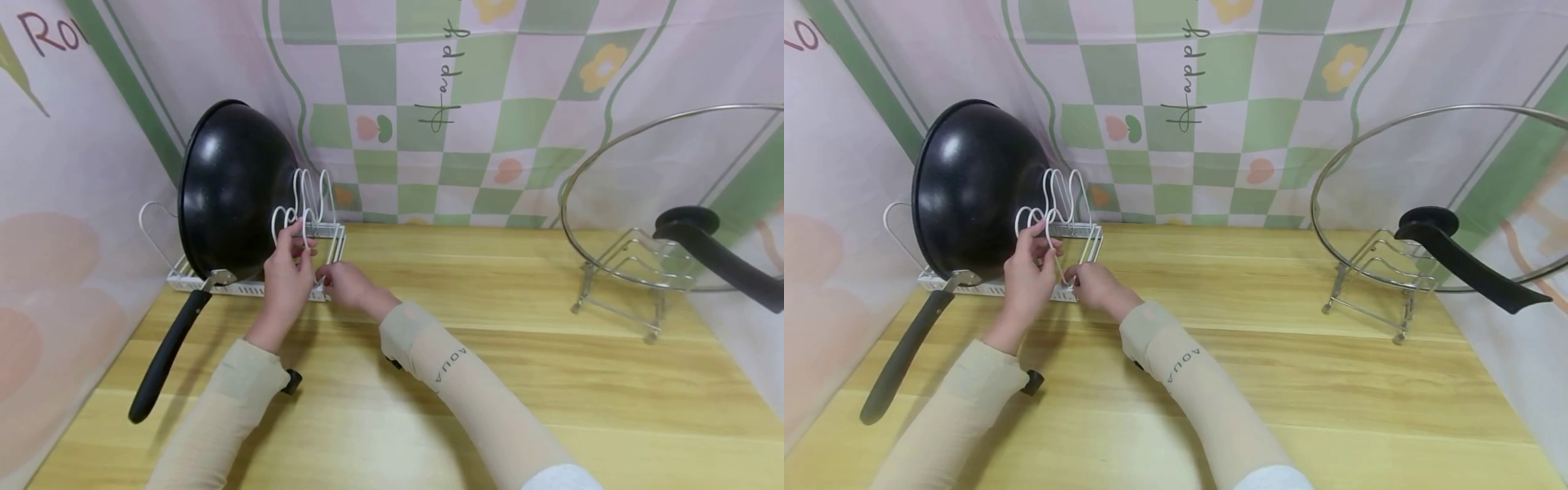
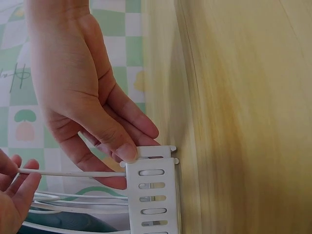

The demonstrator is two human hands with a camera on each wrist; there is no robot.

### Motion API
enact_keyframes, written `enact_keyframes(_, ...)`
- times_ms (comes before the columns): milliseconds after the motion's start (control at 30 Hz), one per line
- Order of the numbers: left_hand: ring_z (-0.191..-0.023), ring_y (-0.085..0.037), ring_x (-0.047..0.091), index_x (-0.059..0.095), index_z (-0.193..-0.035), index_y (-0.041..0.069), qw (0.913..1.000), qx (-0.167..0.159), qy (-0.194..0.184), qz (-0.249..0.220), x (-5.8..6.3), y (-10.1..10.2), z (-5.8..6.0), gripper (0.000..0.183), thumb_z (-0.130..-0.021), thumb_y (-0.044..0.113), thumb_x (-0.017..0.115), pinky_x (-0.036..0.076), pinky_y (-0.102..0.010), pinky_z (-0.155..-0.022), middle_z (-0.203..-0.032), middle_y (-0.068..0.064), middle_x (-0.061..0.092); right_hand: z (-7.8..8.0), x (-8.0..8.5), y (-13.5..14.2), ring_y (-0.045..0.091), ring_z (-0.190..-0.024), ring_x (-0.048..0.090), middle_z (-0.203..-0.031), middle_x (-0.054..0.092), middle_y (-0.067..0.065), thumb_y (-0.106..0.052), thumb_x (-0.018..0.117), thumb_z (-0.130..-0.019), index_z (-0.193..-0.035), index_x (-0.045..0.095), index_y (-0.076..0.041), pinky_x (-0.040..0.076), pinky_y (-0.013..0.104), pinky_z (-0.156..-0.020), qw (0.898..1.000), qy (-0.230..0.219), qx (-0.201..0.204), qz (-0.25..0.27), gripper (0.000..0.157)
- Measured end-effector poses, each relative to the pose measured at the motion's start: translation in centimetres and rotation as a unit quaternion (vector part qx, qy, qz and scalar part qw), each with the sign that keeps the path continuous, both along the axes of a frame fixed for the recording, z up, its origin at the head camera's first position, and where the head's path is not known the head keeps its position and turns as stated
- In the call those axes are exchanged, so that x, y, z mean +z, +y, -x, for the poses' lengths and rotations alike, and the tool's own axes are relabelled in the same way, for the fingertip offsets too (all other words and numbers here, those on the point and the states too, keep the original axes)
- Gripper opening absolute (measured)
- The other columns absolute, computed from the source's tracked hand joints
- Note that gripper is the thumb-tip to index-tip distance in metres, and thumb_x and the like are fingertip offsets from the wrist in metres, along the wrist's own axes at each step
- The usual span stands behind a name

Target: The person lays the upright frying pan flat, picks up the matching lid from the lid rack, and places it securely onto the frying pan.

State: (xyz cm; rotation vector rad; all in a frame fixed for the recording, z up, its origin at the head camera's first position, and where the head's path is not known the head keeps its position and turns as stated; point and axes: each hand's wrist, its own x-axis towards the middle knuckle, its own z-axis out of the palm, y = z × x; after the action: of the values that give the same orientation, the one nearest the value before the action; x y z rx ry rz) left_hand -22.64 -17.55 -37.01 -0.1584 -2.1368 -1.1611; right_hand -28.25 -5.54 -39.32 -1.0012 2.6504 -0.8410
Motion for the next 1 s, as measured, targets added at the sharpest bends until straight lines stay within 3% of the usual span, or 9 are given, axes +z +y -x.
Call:
enact_keyframes(300,-0.09,-0.036,0.071,0.052,-0.137,-0.004,1.0,-0.003,0.005,-0.001,-0.2,0.4,-0.1,0.042,-0.097,-0.014,0.055,0.058,-0.048,-0.078,-0.102,-0.023,0.07,-0.1,0.1,0.3,0.023,-0.09,0.065,-0.098,0.071,0.012,0.003,0.067,-0.095,-0.121,0.071,-0.002,0.053,0.029,-0.08,1.0,-0.008,-0.002,-0.007,0.028)
enact_keyframes(1000,-0.092,-0.035,0.072,0.052,-0.137,-0.004,0.9998,-0.016,0.012,0.001,-0.4,1.4,-0.2,0.041,-0.096,-0.013,0.055,0.059,-0.047,-0.082,-0.102,-0.023,0.07,-0.4,0.3,1.6,0.024,-0.09,0.065,-0.099,0.071,0.012,0.006,0.066,-0.094,-0.118,0.071,0.0,0.053,0.028,-0.078,1.0,-0.013,-0.001,0.003,0.026)
